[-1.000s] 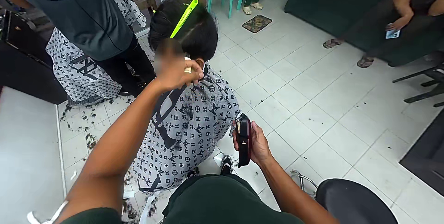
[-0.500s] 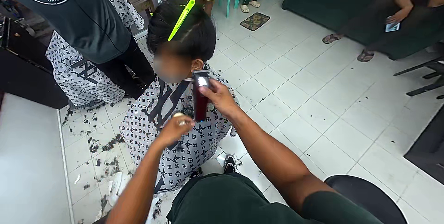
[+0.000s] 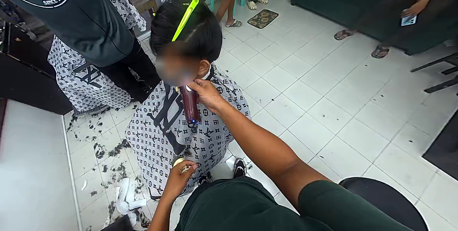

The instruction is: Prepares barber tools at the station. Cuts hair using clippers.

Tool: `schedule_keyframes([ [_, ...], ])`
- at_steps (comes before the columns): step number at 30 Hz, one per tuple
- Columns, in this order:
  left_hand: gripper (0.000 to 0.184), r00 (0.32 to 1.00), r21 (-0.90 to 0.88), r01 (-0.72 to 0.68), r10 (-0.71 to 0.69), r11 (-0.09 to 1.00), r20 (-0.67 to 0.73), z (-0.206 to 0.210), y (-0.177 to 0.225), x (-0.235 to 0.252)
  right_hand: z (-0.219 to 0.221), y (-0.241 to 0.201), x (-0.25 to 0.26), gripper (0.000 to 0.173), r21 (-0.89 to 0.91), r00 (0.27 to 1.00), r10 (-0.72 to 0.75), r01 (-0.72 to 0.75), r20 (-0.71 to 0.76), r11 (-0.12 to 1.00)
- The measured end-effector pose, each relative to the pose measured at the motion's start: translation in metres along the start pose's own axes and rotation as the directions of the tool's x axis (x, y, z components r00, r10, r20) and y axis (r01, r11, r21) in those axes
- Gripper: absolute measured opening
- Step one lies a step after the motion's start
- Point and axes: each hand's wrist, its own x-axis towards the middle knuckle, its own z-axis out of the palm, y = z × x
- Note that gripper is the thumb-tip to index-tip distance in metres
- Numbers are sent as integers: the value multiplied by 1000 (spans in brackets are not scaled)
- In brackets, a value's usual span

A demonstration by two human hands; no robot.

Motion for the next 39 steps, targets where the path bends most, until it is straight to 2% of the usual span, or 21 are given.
schedule_keyframes([
  [8,15,1000,-9,10,-10,1000,-5,0,5,3,-4,1,0,39,10,1000,-9,9,-15,1000],
  [12,16,1000,21,10,-10,1000,-3,0,5,3,-4,2,1,37,-33,993,-100,98,-70,995],
  [16,15,1000,2,17,-17,1000,-17,0,5,5,-7,-1,-1,38,-49,997,-38,35,-62,998],
  [28,16,1000,35,30,-31,999,7,-1,3,9,-9,1,1,38,-92,987,-111,101,-116,991],
  [32,16,1000,44,19,-20,999,6,-1,3,10,-14,0,1,38,-99,996,-50,43,-72,994],
  [37,17,1000,52,27,-27,998,8,-2,3,9,-13,1,2,38,-117,989,-98,85,-111,990],
  [39,18,1000,58,25,-26,998,17,-3,4,9,-16,-1,1,39,-110,994,-59,49,-92,993],
])
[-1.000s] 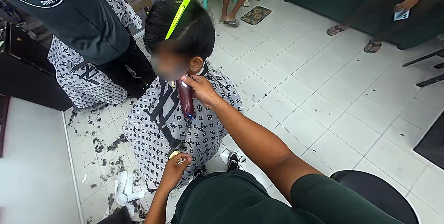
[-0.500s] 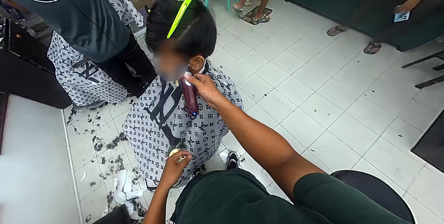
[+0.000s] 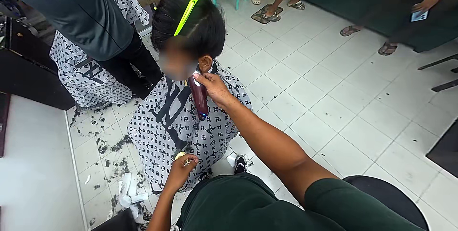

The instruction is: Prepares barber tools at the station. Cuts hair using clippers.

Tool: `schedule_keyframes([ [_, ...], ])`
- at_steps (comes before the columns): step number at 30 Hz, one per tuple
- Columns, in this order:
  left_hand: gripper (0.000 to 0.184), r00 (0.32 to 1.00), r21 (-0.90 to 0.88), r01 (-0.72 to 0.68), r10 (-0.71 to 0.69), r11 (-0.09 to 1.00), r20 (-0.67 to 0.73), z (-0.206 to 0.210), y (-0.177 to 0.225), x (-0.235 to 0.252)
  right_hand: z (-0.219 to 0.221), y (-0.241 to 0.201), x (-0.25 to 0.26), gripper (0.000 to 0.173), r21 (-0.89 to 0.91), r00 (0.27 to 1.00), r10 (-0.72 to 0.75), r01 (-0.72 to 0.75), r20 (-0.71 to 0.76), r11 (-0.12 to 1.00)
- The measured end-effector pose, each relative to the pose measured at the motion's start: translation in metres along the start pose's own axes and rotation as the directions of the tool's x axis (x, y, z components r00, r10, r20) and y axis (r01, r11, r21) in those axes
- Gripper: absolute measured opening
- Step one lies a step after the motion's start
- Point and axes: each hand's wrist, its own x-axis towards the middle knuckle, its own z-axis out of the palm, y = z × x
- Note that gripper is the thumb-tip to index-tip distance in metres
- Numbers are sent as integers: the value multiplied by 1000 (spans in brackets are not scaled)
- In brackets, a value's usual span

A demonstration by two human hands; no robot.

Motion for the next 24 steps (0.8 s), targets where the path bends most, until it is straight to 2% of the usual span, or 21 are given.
schedule_keyframes([
  [2,19,999,31,-15,14,999,39,-2,4,2,-1,-1,0,40,20,1000,23,-23,17,1000],
  [4,22,996,52,-44,40,998,81,-12,22,6,1,1,-1,38,29,998,-59,59,4,998],
  [5,25,995,22,-89,88,996,42,-20,37,8,1,3,-5,36,-17,992,-123,123,1,992],
  [6,27,984,-35,-167,164,985,-76,-29,55,10,-1,5,-13,36,-91,985,-172,173,11,981],
  [7,29,927,-87,-284,251,955,-278,-37,74,17,-7,10,-25,35,-152,980,-196,198,28,968],
  [8,29,805,-75,-411,324,908,-497,-45,94,29,-16,18,-38,34,-177,984,-174,178,39,968],
  [9,31,669,16,-506,404,863,-624,-53,115,43,-26,28,-49,32,-146,994,-107,110,32,983],
  [10,35,602,151,-549,514,822,-611,-61,134,55,-35,39,-58,30,-73,999,-33,33,10,997],
  [11,37,599,294,-576,638,763,-483,-67,153,63,-43,49,-68,29,17,999,30,-30,-22,999],
  [12,35,647,413,-593,714,691,-267,-70,176,69,-49,56,-78,29,109,996,77,-72,-50,991],
  [13,31,697,495,-618,717,611,-15,-71,200,76,-55,61,-86,30,182,991,109,-93,-75,979],
  [14,27,702,507,-668,687,544,189,-69,221,84,-59,62,-93,31,225,986,134,-109,-96,968],
  [15,24,685,459,-711,671,532,284,-65,237,91,-63,63,-99,33,239,983,144,-113,-115,964],
  [16,22,680,382,-727,676,571,282,-60,250,95,-68,63,-104,34,234,981,147,-113,-130,966],
  [18,21,718,250,-692,681,677,143,-53,264,103,-75,61,-109,35,209,980,127,-93,-156,974],
  [19,22,773,260,-633,617,730,149,-53,268,106,-78,59,-111,35,197,979,119,-86,-164,977],
  [20,24,828,306,-560,517,770,216,-54,271,107,-80,58,-113,35,182,979,116,-85,-167,980],
  [21,23,856,345,-513,438,786,276,-55,272,107,-82,56,-114,34,162,980,114,-88,-164,983],
  [22,20,857,339,-510,433,791,278,-55,271,105,-83,52,-113,33,137,982,108,-87,-158,987],
  [24,17,830,200,-557,534,806,160,-57,269,103,-80,44,-107,29,82,983,63,-49,-175,995],
])
